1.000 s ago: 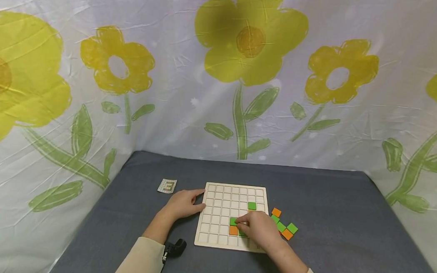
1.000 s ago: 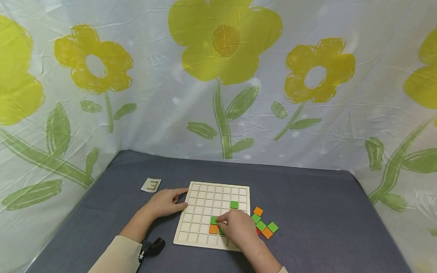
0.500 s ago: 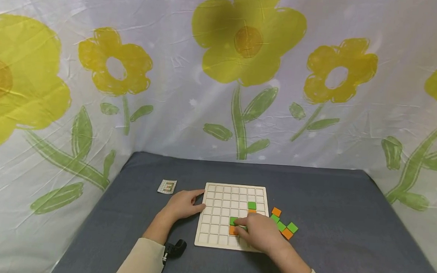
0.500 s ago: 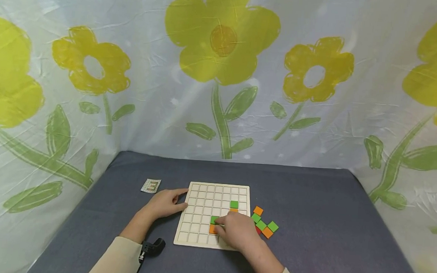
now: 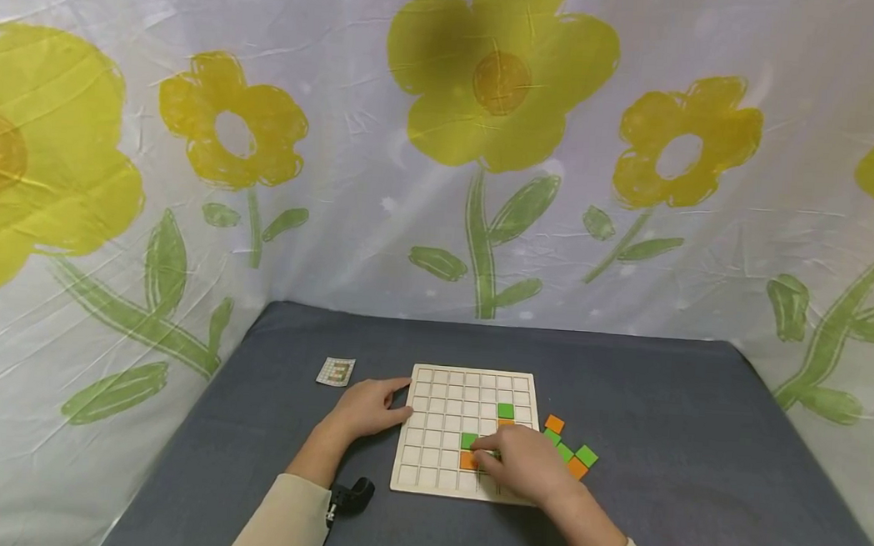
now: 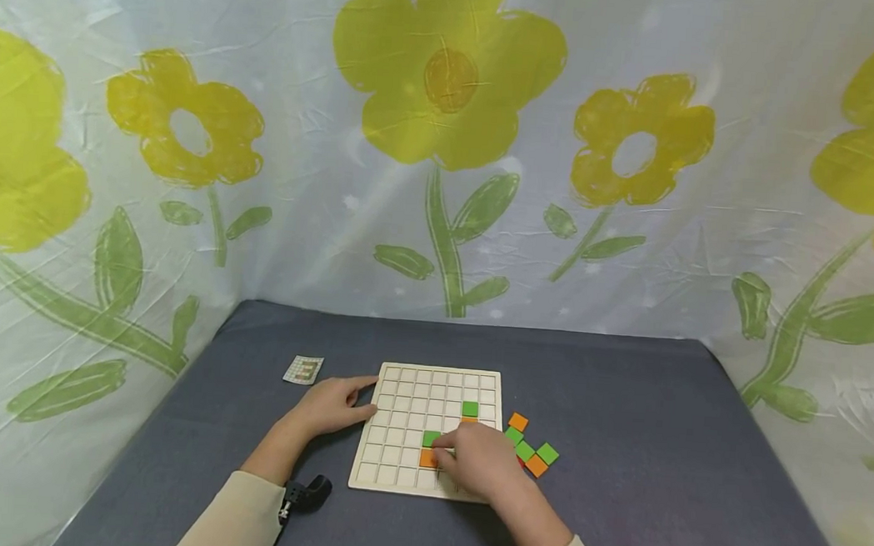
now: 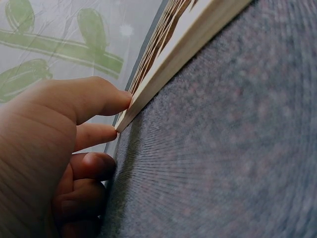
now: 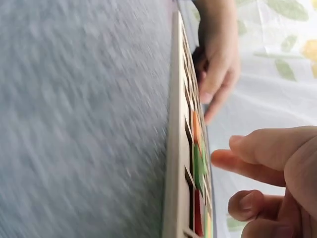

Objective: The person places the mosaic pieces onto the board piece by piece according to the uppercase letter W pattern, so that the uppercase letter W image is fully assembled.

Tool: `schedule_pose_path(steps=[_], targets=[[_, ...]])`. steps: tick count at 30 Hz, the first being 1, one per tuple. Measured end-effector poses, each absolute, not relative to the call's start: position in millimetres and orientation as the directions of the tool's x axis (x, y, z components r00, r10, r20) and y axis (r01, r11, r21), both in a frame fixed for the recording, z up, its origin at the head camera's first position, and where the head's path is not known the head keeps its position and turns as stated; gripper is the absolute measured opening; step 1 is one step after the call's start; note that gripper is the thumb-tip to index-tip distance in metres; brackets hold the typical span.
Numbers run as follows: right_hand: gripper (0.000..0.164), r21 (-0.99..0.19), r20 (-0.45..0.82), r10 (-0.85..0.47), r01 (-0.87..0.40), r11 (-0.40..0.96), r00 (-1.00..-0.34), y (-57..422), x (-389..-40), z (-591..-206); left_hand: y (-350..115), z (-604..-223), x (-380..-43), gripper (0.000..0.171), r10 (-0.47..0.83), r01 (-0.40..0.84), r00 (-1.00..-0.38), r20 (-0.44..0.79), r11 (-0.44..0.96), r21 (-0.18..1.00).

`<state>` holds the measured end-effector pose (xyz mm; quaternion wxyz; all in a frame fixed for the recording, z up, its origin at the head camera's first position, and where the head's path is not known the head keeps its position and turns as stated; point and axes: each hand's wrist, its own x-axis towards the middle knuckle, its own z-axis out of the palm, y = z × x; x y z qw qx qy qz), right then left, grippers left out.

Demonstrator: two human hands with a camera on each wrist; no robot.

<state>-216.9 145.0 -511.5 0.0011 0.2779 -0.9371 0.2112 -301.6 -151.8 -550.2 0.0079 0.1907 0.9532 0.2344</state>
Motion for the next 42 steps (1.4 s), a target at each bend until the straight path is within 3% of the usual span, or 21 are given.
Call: schedule_pose_path(steps=[9,15,23,42], targets=[[0.02,-0.426,0.068,-0.347,-0.342,0.838,-0.935,168,-228,-503,-151,-550,-301,0.058,0.37,0.365,-0.926,0.078,0.818,0.444],[0.022,-0.415,0.054,-0.268,-0.266,0.87,-0.962,189,-235,-500,-151,-552,-302,0.058,0.369,0.367,-0.926,0.086,0.819,0.442],[0.027,-0.501,0.013,-0.188,-0.169,0.849,-0.982,215,-243,-502,-151,-554,-303,0.057,0.365,0.367,-0.926,0.093,0.819,0.441],[0.035,-0.462,-0.093,-0.15,-0.091,0.882,-0.984,241,-253,-513,-153,-550,-301,0.058,0.388,0.384,-0.918,0.087,0.808,0.447]])
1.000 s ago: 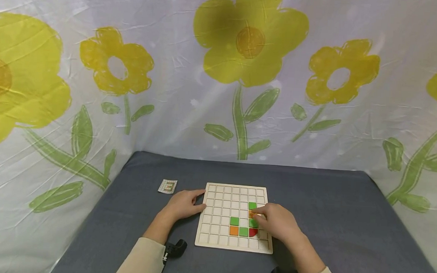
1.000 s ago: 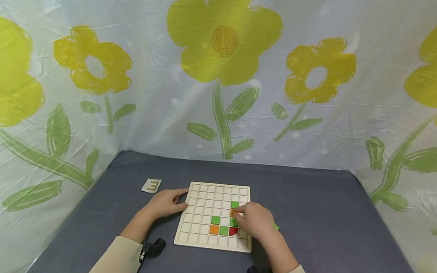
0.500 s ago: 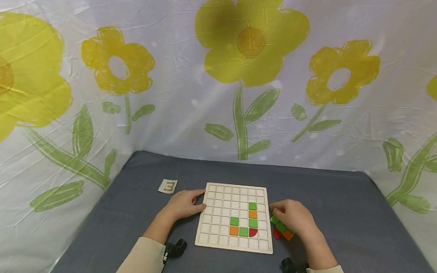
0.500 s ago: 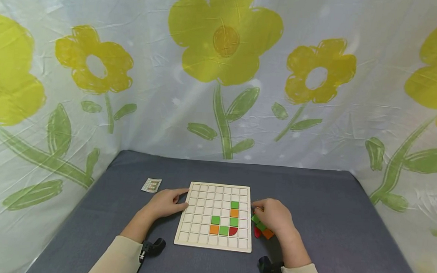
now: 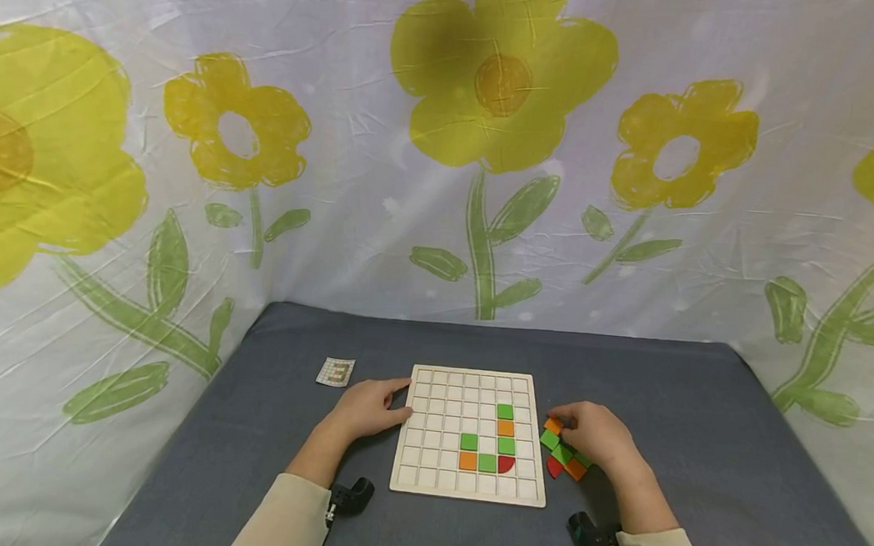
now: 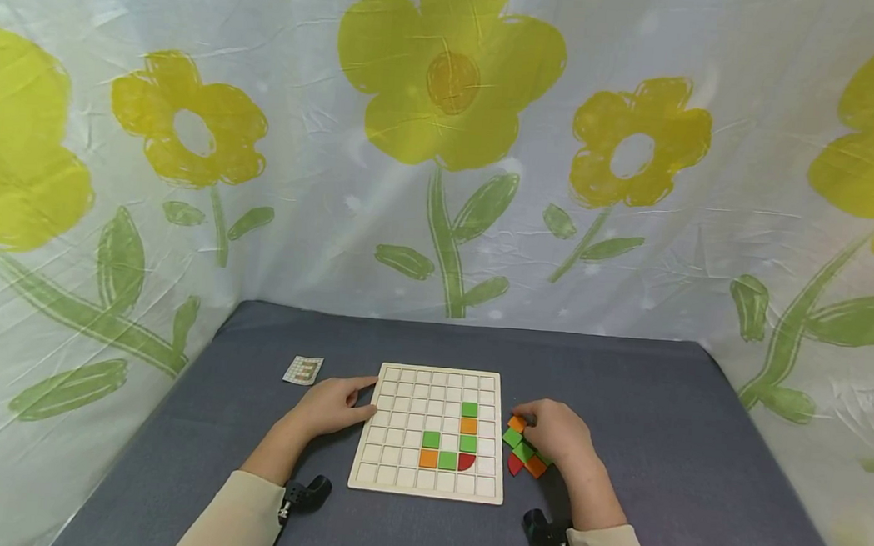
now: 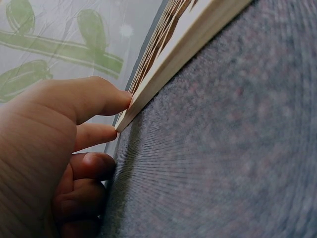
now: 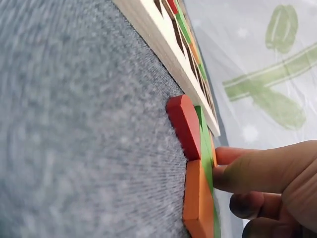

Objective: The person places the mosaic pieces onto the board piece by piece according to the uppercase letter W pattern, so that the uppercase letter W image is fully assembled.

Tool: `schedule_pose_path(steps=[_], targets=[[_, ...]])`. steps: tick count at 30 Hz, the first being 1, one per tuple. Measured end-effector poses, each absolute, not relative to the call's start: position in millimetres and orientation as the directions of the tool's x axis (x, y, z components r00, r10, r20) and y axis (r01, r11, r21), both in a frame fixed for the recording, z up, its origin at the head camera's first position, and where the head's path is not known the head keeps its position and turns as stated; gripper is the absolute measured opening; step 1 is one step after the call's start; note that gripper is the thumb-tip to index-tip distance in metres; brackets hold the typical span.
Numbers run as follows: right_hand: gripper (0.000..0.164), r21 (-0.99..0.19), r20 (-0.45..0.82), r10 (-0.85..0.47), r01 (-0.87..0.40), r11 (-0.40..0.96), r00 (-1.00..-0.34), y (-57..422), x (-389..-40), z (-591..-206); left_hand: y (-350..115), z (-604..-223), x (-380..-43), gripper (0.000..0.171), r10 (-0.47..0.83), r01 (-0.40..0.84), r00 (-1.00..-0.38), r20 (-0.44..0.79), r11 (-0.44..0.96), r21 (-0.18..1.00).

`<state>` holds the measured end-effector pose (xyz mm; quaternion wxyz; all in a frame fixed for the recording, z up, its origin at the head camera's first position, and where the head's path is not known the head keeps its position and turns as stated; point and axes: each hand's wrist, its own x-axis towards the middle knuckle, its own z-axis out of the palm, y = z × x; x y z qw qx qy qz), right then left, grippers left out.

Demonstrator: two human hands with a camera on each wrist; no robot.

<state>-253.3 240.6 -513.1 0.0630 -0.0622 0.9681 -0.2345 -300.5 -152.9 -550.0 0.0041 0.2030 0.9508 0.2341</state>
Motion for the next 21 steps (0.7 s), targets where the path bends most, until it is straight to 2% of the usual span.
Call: schedule_pose_path(steps=[21], targets=[[0.025,-0.394,-0.038,-0.147,-0.121,0.911,-0.988,252,-257,-515,-152,-549,-300,0.058,0.378,0.374,-0.922,0.086,0.811,0.449]])
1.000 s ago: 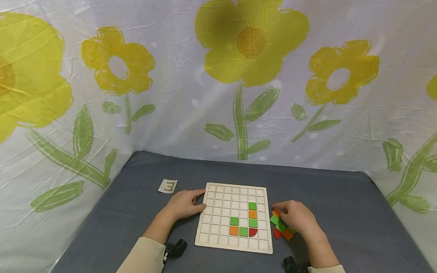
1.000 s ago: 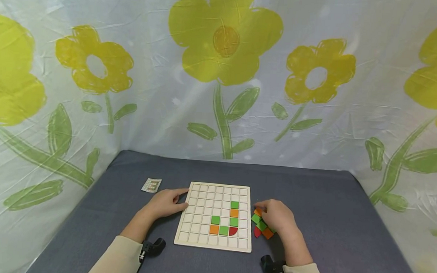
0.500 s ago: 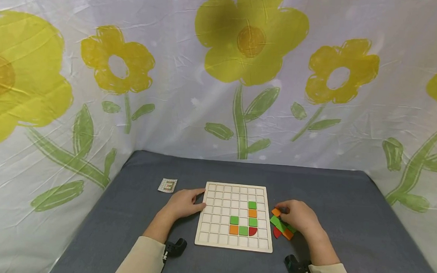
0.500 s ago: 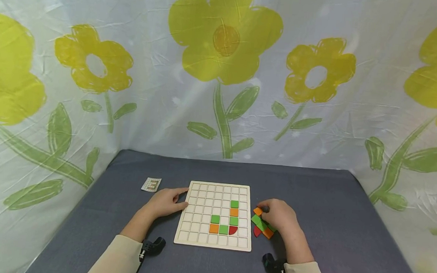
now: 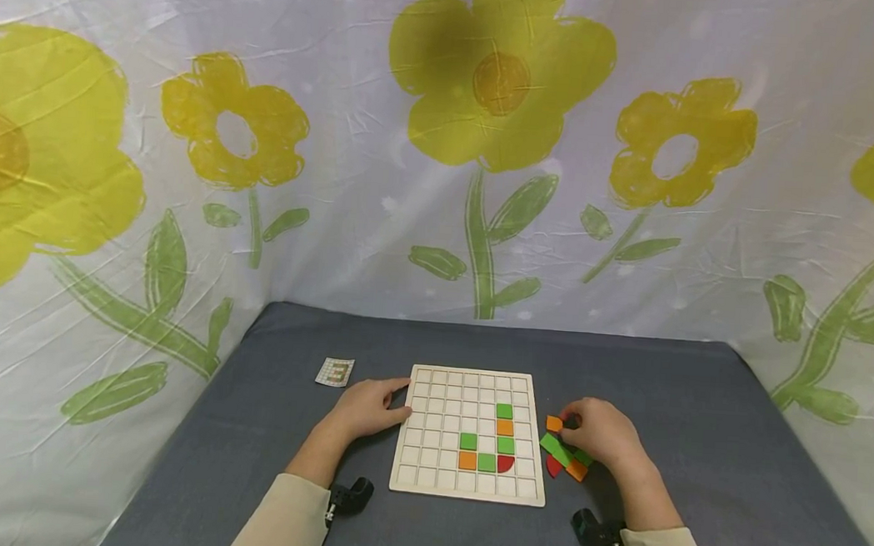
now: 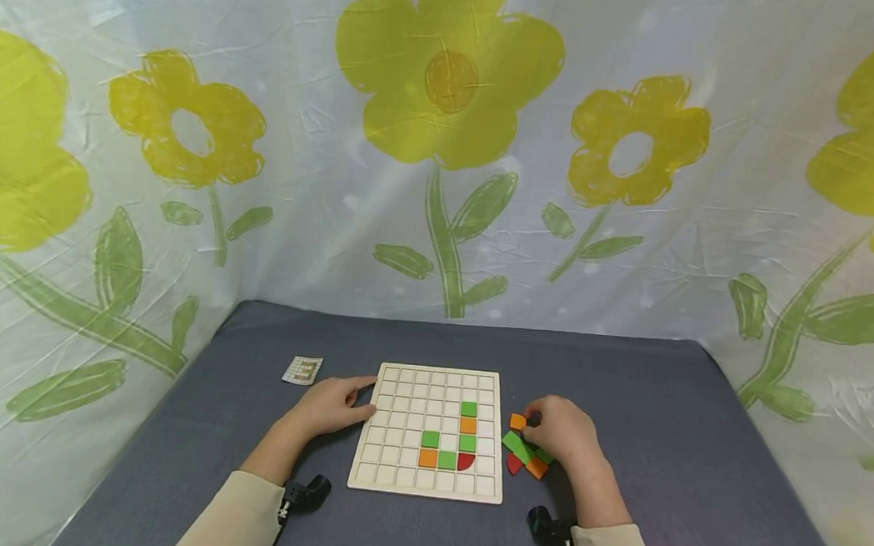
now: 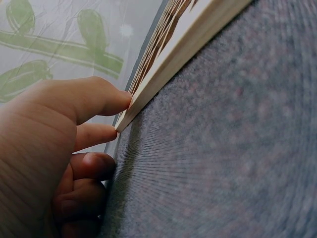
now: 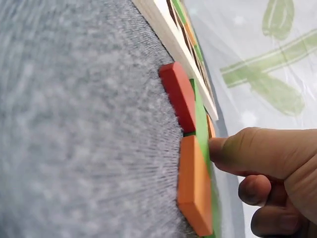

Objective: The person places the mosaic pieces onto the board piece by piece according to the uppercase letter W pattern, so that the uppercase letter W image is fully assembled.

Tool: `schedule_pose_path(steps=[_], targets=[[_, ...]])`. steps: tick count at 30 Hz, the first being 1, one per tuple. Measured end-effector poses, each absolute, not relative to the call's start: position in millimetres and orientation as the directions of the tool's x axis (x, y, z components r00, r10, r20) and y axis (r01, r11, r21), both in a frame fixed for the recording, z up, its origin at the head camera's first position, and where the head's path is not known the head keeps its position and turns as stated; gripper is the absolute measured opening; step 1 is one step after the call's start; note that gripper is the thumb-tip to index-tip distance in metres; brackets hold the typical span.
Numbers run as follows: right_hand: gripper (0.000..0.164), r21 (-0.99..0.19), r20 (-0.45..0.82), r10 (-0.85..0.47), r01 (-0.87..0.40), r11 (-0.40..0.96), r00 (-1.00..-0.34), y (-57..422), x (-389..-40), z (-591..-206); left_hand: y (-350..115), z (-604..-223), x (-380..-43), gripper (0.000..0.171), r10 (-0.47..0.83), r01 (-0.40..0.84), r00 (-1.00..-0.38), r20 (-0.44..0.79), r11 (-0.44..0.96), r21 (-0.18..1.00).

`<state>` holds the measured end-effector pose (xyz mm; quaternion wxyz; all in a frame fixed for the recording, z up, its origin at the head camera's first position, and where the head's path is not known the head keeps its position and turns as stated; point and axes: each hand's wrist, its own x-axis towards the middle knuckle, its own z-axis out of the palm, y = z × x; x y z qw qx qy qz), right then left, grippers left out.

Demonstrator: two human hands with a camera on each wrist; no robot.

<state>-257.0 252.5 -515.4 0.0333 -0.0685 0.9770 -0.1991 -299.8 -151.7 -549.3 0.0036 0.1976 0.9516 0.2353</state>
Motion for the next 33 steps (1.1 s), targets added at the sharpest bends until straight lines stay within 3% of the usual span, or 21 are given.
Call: schedule_pose_path(steps=[8,18,33], targets=[[0.024,-0.465,-0.046,-0.148,-0.11,0.878,-0.988,251,-253,-505,-153,-548,-300,0.058,0.381,0.376,-0.921,0.082,0.812,0.446],[0.014,-0.564,-0.004,-0.273,-0.223,0.795,-0.962,233,-242,-467,-156,-553,-298,0.058,0.371,0.366,-0.925,0.085,0.81,0.458],[0.012,-0.559,-0.003,-0.32,-0.263,0.786,-0.948,196,-245,-461,-153,-552,-299,0.058,0.382,0.383,-0.919,0.1,0.799,0.463]])
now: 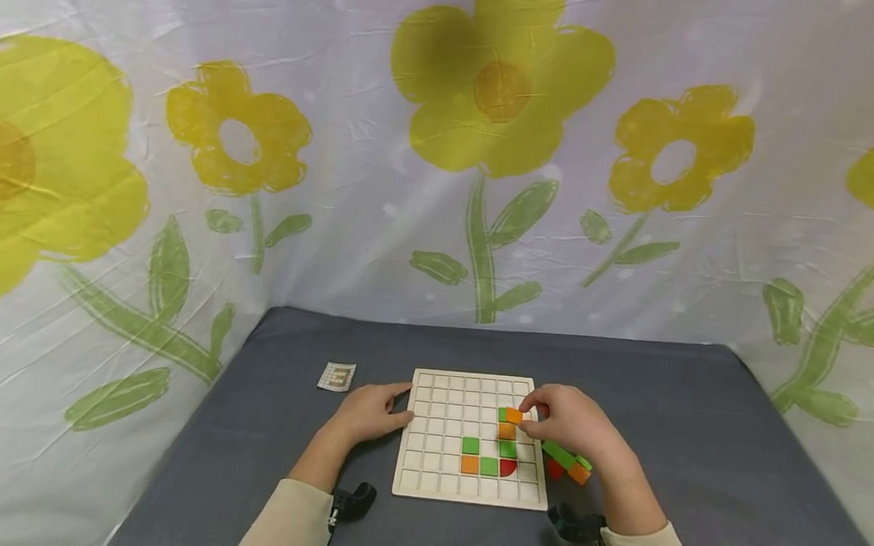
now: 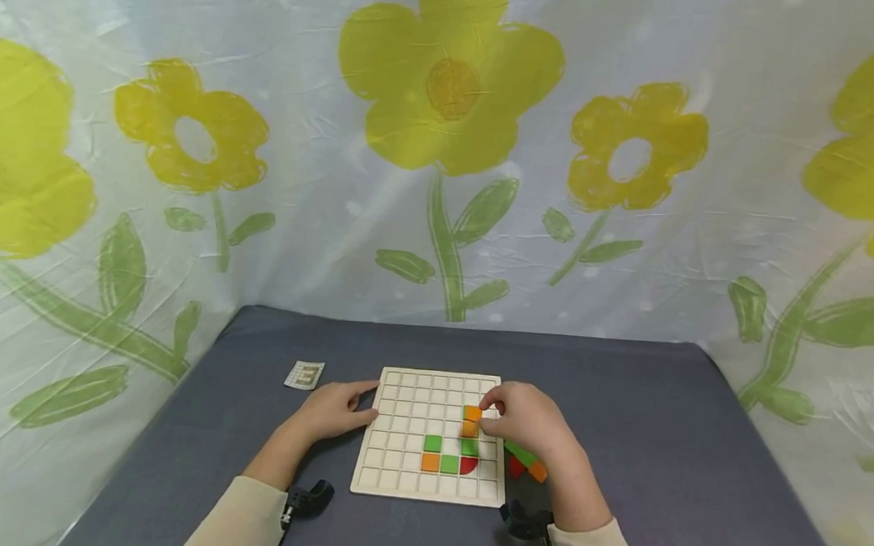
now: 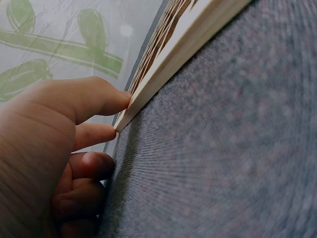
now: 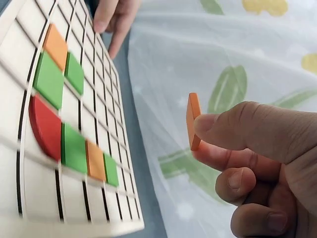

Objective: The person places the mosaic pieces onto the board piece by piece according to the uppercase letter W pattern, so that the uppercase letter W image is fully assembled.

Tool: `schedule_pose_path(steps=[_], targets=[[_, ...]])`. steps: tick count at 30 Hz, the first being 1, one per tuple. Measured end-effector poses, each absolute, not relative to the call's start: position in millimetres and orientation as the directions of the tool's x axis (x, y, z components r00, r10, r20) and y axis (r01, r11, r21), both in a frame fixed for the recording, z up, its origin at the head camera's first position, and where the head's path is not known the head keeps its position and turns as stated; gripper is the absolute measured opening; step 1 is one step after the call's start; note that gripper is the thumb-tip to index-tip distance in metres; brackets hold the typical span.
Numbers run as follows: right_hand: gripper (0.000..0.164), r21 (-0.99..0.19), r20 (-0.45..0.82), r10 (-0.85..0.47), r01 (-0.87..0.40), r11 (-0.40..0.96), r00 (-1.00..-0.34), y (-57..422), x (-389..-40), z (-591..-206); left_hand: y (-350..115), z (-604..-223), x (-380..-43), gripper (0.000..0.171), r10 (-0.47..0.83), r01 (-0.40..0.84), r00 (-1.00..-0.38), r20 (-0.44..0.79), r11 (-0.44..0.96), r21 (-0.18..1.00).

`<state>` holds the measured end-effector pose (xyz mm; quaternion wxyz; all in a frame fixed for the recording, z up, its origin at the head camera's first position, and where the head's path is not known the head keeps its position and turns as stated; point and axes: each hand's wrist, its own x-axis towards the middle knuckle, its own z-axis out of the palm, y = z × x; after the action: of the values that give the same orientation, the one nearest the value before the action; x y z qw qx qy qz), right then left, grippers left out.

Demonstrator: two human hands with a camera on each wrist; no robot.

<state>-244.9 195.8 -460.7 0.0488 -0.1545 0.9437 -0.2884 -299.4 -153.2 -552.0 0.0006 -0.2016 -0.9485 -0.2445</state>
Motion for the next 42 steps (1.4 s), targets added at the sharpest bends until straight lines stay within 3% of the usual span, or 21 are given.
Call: schedule_pose_path(steps=[11,17,28,42], targets=[[0.011,-0.584,-0.012,-0.409,-0.325,0.744,-0.913,160,-248,-468,-151,-551,-299,0.058,0.39,0.388,-0.916,0.095,0.797,0.463],[0.019,-0.574,-0.028,-0.427,-0.335,0.747,-0.904,149,-250,-485,-148,-551,-300,0.058,0.398,0.4,-0.911,0.106,0.794,0.457],[0.017,-0.508,-0.047,-0.361,-0.289,0.811,-0.932,136,-255,-506,-149,-553,-300,0.057,0.387,0.388,-0.917,0.1,0.801,0.456],[0.005,-0.41,0.028,-0.299,-0.284,0.867,-0.954,125,-257,-511,-154,-549,-297,0.057,0.382,0.384,-0.919,0.101,0.805,0.452]])
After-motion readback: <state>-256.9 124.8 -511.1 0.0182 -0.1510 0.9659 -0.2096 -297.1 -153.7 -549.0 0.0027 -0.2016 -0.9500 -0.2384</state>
